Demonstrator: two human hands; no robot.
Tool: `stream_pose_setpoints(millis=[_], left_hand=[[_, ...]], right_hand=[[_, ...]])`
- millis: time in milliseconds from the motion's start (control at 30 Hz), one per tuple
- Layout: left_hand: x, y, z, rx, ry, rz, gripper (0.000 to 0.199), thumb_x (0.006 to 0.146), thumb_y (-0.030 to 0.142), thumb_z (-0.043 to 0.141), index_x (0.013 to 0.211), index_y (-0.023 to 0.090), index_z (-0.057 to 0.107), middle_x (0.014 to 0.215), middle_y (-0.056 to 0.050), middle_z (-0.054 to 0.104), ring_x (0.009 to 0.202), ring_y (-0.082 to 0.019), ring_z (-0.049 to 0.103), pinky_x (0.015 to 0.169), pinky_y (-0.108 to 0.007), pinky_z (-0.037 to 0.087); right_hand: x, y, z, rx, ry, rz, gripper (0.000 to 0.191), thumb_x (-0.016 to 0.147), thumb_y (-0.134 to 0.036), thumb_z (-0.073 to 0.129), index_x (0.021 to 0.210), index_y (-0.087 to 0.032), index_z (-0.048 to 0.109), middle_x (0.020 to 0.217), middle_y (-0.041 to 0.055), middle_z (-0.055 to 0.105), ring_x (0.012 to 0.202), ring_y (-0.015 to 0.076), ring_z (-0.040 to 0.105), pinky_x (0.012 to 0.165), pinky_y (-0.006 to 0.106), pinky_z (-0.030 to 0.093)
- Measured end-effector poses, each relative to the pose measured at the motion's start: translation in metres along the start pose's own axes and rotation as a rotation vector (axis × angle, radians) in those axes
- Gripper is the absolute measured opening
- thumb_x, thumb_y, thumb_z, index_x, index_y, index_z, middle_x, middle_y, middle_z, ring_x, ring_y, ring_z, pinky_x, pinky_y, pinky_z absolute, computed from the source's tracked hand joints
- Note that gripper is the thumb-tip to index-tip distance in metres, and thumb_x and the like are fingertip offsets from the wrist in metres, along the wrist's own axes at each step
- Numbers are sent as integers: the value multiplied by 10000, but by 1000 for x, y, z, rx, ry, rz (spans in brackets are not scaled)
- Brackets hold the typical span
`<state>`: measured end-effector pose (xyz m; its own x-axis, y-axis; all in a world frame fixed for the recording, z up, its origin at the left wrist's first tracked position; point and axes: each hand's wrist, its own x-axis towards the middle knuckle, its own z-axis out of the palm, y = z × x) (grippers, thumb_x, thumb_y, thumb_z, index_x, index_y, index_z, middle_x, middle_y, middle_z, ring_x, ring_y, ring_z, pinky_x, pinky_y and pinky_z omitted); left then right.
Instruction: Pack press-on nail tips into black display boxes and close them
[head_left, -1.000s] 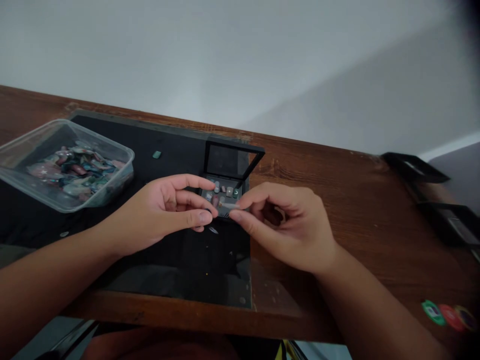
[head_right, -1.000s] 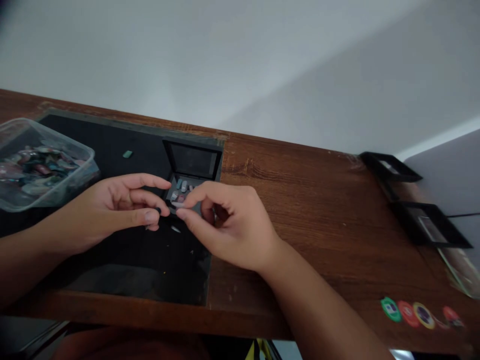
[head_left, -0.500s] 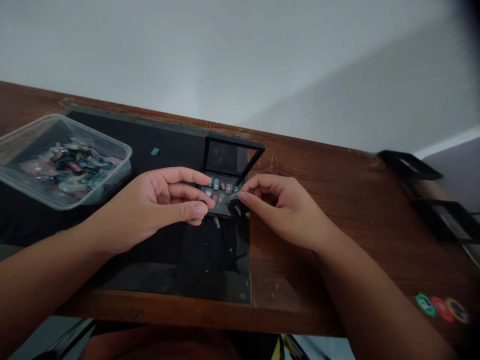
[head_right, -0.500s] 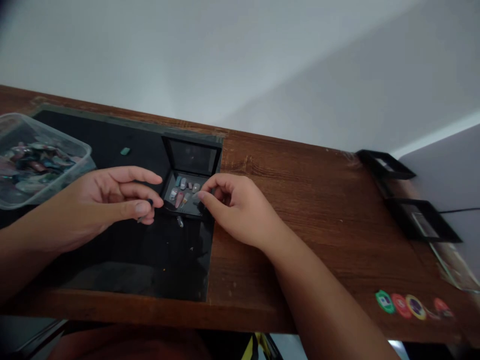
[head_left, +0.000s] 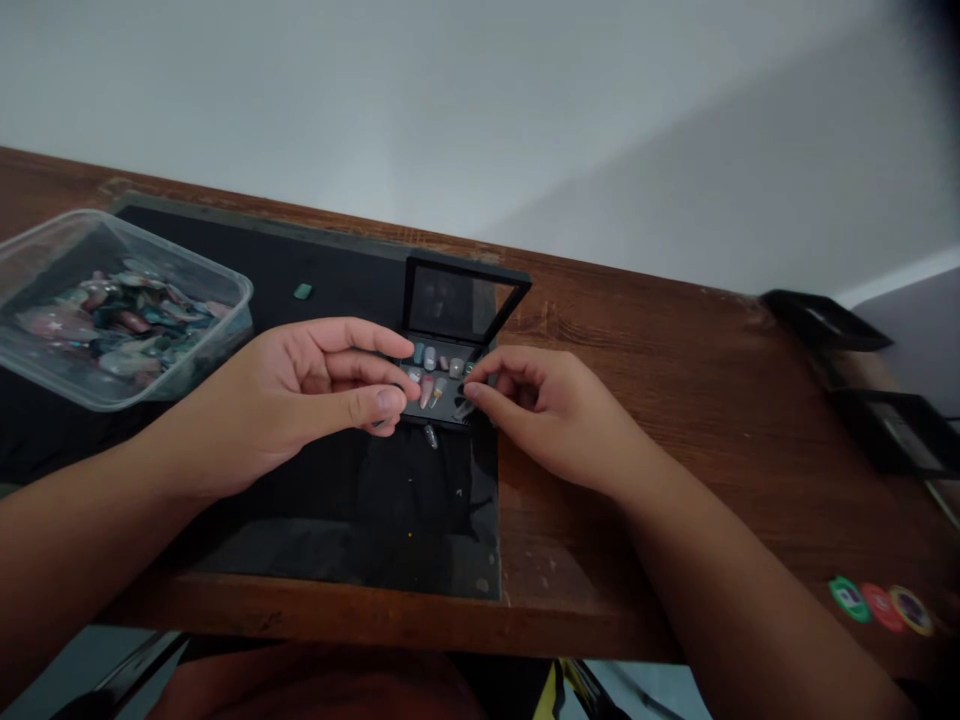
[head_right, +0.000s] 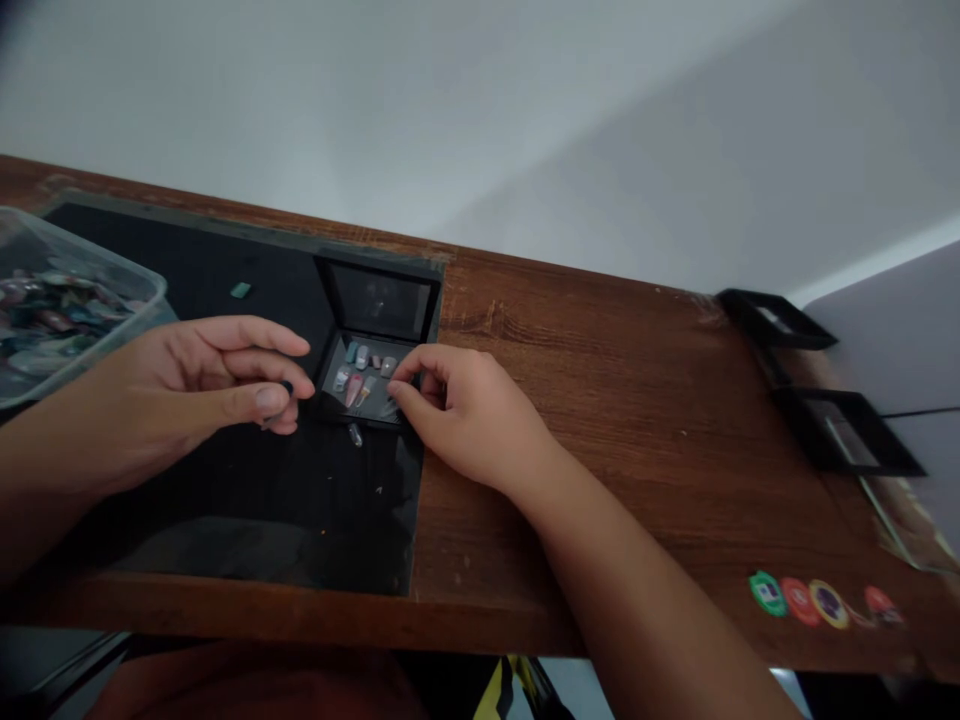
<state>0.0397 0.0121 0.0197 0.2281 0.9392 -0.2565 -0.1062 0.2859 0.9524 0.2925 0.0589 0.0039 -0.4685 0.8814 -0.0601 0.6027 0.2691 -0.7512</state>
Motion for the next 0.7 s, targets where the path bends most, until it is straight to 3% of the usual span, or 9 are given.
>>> stream_pose_setpoints(millis=[200, 400, 700], left_hand=[[0, 1, 2, 48, 40, 15, 252, 768, 179, 933, 983, 250, 822, 858, 15, 835, 643, -86, 751, 642, -116, 624], [-1, 0, 2, 73, 42, 27, 223, 781, 214, 922, 977, 259, 828, 854, 13, 832, 648, -102, 752, 643, -140, 630], [-2, 2, 1, 114, 56, 56, 208, 788, 235, 915, 972, 271, 825, 850, 21, 822, 652, -104, 744, 660, -153, 630]], right_hand=[[-5, -3, -1, -42, 39, -9, 166, 914, -372, 737, 914, -207, 760, 591, -47, 543, 502, 97, 447, 473, 246, 306], [-8, -11, -5, -117, -49, 6, 87, 861, -287, 777, 904, -217, 751, 598, -58, 563, 505, 94, 479, 490, 249, 322], [-7, -7, -5, -152, -67, -5, 49, 898, -245, 736, 923, -226, 774, 599, -63, 559, 506, 87, 451, 509, 256, 313]])
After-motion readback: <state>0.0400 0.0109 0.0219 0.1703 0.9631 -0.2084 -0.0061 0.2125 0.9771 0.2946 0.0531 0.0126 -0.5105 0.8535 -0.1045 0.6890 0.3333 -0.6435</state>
